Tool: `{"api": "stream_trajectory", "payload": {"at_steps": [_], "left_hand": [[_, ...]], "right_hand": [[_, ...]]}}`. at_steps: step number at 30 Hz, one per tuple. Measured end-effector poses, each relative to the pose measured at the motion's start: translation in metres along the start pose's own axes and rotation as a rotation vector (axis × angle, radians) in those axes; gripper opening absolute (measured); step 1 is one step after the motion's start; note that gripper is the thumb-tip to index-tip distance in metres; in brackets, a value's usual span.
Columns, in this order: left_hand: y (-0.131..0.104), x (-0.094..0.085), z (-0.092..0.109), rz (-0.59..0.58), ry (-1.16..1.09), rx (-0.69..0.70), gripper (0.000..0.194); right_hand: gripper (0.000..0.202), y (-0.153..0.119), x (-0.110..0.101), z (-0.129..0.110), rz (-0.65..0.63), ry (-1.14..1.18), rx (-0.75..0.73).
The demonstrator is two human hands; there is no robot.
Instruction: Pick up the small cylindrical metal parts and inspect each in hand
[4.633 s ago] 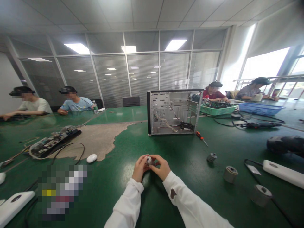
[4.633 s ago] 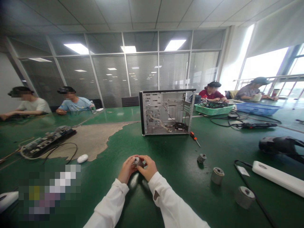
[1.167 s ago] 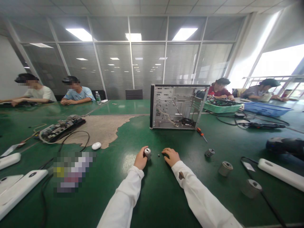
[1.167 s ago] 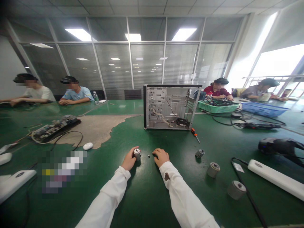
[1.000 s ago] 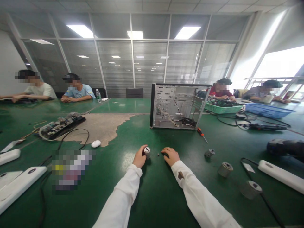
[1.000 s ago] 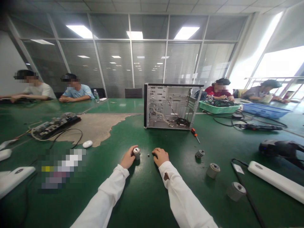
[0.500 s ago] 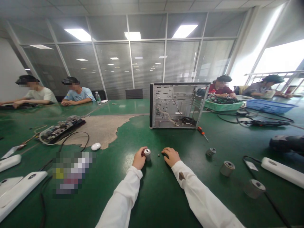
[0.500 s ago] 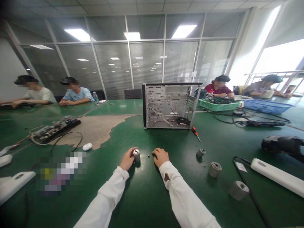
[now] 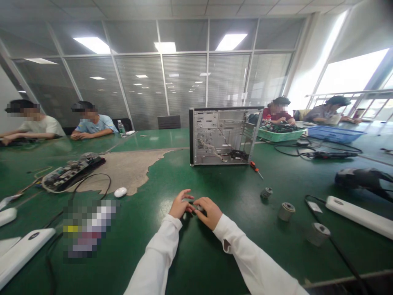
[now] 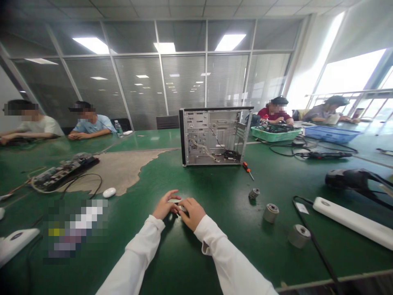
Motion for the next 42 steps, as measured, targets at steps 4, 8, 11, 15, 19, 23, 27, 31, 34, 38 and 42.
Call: {"api": "stream_trajectory", "payload": {"at_steps": [4, 8, 11, 15, 19, 23, 27, 31, 34, 38, 42], "left_hand": [[0.003, -0.007, 0.001, 0.071, -0.034, -0.012, 0.05], [0.006, -0.007, -0.002, 0.079, -0.036, 0.013, 0.046], [0.007, -0.006, -0.004, 0.076, -0.022, 0.03, 0.047], [0.008, -0.005, -0.005, 0.077, -0.006, 0.047, 0.047], [0.008, -0.005, -0.006, 0.076, -0.008, 0.053, 0.047], [0.008, -0.006, -0.006, 0.081, -0.01, 0.051, 0.046], [0.007, -0.006, -0.006, 0.09, -0.01, 0.047, 0.044], [0.008, -0.005, -0.006, 0.095, -0.019, 0.042, 0.043], [0.007, -0.006, -0.007, 0.1, -0.027, 0.037, 0.043], [0.007, -0.007, -0.006, 0.113, -0.037, 0.029, 0.043], [0.006, -0.008, -0.005, 0.116, -0.045, 0.018, 0.042]], "right_hand": [[0.022, -0.02, -0.012, -0.008, 0.012, -0.104, 0.031], [0.02, -0.067, -0.047, -0.004, 0.078, -0.232, 0.072], [0.022, -0.113, -0.084, 0.012, 0.239, -0.412, 0.11], [0.03, -0.159, -0.137, 0.033, 0.442, -0.735, 0.091], [0.035, -0.178, -0.166, 0.032, 0.618, -0.942, 0.123], [0.037, -0.176, -0.147, 0.015, 0.605, -0.921, 0.091], [0.038, -0.145, -0.097, 0.004, 0.295, -0.716, 0.07], [0.05, -0.088, -0.043, 0.005, -0.046, -0.562, 0.151], [0.054, -0.041, -0.015, 0.016, -0.139, -0.549, 0.191], [0.037, 0.0, 0.003, 0.029, -0.132, -0.517, 0.144], [0.027, -0.003, 0.005, 0.028, -0.17, -0.46, 0.073]]}}
Point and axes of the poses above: each hand's wrist, its own y-axis towards the middle knuckle, its own x-axis out of the palm, z = x × y, the point moved 4 cm from there along y, towards the middle knuckle, and after that the axes turned 15 degrees about y, right-handed, at the moved point
